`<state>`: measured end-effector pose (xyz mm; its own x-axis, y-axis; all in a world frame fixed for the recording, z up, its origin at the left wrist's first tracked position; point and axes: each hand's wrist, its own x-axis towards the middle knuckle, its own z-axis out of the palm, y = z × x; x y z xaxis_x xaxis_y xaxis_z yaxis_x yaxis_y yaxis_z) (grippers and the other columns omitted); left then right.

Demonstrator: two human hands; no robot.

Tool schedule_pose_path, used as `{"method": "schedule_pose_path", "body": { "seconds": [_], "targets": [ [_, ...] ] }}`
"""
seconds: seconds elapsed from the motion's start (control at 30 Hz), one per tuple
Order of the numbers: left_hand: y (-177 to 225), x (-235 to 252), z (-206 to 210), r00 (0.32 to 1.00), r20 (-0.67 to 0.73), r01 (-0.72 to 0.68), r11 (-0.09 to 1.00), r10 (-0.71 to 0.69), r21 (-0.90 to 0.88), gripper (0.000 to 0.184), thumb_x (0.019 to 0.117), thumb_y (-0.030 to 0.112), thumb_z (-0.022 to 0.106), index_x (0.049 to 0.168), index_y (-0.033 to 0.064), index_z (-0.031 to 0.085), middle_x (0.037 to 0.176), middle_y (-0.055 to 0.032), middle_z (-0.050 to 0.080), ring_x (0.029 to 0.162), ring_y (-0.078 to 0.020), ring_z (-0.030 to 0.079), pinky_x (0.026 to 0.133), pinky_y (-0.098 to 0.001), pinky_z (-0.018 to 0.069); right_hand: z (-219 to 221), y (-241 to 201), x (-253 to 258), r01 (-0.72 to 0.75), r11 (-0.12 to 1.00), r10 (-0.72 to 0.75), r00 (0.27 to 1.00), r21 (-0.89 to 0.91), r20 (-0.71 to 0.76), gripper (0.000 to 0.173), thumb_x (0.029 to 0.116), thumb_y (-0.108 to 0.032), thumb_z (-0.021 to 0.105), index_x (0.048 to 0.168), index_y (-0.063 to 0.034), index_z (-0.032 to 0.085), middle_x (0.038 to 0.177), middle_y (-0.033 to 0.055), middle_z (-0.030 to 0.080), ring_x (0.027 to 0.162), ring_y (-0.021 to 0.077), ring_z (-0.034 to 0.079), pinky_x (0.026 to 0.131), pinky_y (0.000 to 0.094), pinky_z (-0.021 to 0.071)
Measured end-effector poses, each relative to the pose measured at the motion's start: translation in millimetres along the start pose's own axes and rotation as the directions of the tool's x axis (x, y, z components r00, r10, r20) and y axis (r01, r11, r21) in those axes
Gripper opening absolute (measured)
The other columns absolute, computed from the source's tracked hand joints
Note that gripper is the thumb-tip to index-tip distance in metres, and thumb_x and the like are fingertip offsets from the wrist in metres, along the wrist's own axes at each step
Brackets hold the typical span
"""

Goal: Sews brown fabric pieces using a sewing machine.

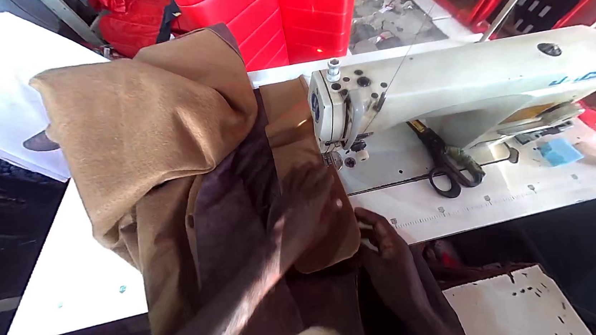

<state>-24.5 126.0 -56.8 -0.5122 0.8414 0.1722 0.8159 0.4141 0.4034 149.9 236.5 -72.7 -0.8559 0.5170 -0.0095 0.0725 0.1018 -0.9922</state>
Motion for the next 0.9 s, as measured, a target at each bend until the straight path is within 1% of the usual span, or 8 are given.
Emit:
{"method": "schedule_pose_path", "body": {
  "seconds": [0.07,0.17,0.3,0.4,0.53,0.67,0.77,0.9],
  "targets": [
    [9.4,-36.8,6.5,0.996,0.075,-0.037,0.992,0.046,-0.118,0.077,0.0951,0.071,0.050,0.146,0.0138,0.056,0.158,-0.0068,0.046,0.152,-0.0286,0.032,0.123,-0.0571,0.0272,1.9,-5.0,-31.9,-0.134,0.987,0.134,0.991,0.094,-0.002,0.050,0.0903,-0.004,0.072,0.136,0.0024,0.054,0.111,0.0081,0.072,0.079,0.0161,0.072,0.060,0.0320,0.0624],
    [0.6,-73.8,16.2,0.985,0.093,-0.134,0.986,0.143,-0.095,0.103,0.0827,0.086,0.050,0.158,0.0160,0.040,0.168,-0.0063,0.030,0.157,-0.0297,0.020,0.126,-0.0608,0.0167,4.3,2.5,-64.2,-0.300,0.946,0.302,0.953,0.120,-0.004,0.038,0.0878,-0.006,0.076,0.122,0.0023,0.061,0.100,0.0083,0.073,0.078,0.0157,0.071,0.064,0.0312,0.0613],
    [-10.1,-83.1,18.7,0.968,0.100,-0.237,0.971,0.232,0.040,0.070,0.0995,0.066,0.044,0.153,0.0210,0.048,0.165,-0.0062,0.036,0.155,-0.0322,0.026,0.124,-0.0595,0.0230,5.6,29.2,-62.0,-0.372,0.902,0.358,0.928,0.220,0.101,0.040,0.0898,-0.013,0.076,0.123,-0.0001,0.060,0.106,0.0081,0.072,0.095,0.0169,0.071,0.084,0.0354,0.0615],
    [-11.4,-79.8,15.1,0.947,0.076,-0.313,0.949,0.311,0.022,0.045,0.1074,0.049,0.042,0.137,0.0223,0.064,0.156,-0.0067,0.049,0.149,-0.0303,0.039,0.119,-0.0540,0.0356,2.2,27.0,-55.8,-0.477,0.803,0.404,0.876,0.358,0.263,0.015,0.0942,-0.008,0.070,0.104,0.0018,0.065,0.088,0.0098,0.071,0.078,0.0167,0.069,0.073,0.0353,0.0600],
    [-20.4,-69.5,15.0,0.916,-0.071,-0.394,0.919,0.395,0.023,0.028,0.1058,0.024,0.049,0.106,0.0144,0.075,0.138,-0.0005,0.066,0.138,-0.0224,0.054,0.114,-0.0465,0.0449,-9.4,22.5,-61.7,-0.495,0.789,0.393,0.862,0.365,0.320,0.011,0.0943,-0.008,0.069,0.100,0.0005,0.066,0.084,0.0088,0.070,0.074,0.0160,0.069,0.069,0.0341,0.0605],
    [-15.0,-55.5,-7.4,0.866,0.149,-0.486,0.873,0.478,0.025,0.027,0.1040,0.024,0.047,0.104,0.0116,0.072,0.141,-0.0009,0.062,0.142,-0.0189,0.049,0.116,-0.0391,0.0428,-22.4,30.9,-61.1,-0.512,0.781,0.391,0.848,0.358,0.359,0.009,0.0937,-0.011,0.070,0.095,-0.0021,0.068,0.080,0.0061,0.069,0.069,0.0129,0.066,0.064,0.0311,0.0579],
    [-8.4,-51.1,-3.3,0.865,0.161,-0.486,0.874,0.475,0.029,0.030,0.1041,0.027,0.046,0.111,0.0154,0.073,0.138,0.0001,0.065,0.138,-0.0178,0.053,0.114,-0.0392,0.0448,-27.4,32.6,-58.5,-0.542,0.762,0.395,0.822,0.354,0.411,0.009,0.0964,-0.012,0.067,0.095,-0.0026,0.068,0.079,0.0064,0.070,0.066,0.0135,0.067,0.060,0.0314,0.0588],
    [-7.0,-54.2,7.4,0.876,0.116,-0.471,0.882,0.467,0.000,0.025,0.1045,0.024,0.051,0.104,0.0112,0.073,0.140,-0.0022,0.064,0.138,-0.0197,0.054,0.113,-0.0399,0.0458,-31.8,34.8,-54.5,-0.574,0.744,0.383,0.786,0.341,0.486,0.012,0.0991,-0.013,0.063,0.096,-0.0029,0.068,0.079,0.0064,0.071,0.066,0.0138,0.068,0.060,0.0319,0.0593]
  ]
}}
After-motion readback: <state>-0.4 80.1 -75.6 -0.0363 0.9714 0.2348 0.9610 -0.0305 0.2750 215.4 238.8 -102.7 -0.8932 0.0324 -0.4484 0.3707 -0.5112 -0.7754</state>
